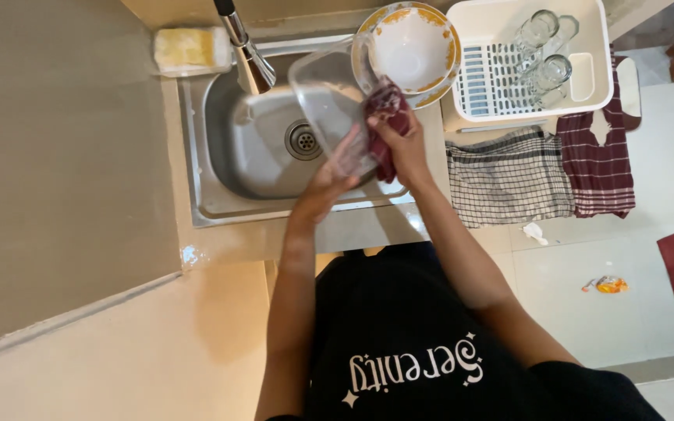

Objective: Drying various kitchen items including glasses, plates, and cutlery using a cloth.

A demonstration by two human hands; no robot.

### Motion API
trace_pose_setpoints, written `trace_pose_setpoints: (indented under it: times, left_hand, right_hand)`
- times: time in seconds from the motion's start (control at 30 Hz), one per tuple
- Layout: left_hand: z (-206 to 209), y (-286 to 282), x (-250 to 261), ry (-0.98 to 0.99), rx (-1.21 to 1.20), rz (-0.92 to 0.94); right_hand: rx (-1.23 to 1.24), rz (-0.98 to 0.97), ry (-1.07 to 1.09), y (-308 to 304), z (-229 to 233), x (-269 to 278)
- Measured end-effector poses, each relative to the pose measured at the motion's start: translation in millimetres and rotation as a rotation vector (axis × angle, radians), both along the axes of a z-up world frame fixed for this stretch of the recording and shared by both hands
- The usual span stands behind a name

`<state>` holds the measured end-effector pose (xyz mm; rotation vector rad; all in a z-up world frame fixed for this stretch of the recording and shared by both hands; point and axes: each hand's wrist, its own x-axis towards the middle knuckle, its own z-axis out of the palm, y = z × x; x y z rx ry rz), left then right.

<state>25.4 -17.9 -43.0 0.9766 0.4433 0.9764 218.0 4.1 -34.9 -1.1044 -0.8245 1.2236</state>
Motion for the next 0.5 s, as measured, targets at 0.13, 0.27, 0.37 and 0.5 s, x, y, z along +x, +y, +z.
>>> trace_pose_setpoints:
  times: [0.13,0.27,0.37,0.5]
  left_hand:
    - [8,21,-20,-0.134,-0.077,0.005]
    - [25,39,0,0.016,-0.121,0.441]
    - [3,39,14,0.159,-0.035,0.688]
    - [-21,31,20,0.296,0.064,0.666]
  right_hand:
    - [0.055,-0.029,-0.115,-10,15,6]
    - [0.072,-0.027,-0.227,-23,29,-2]
    - [0.071,-0.074,-0.174,-30,37,-1]
    - [0.339,-0.258,-0.686,-39,16,7]
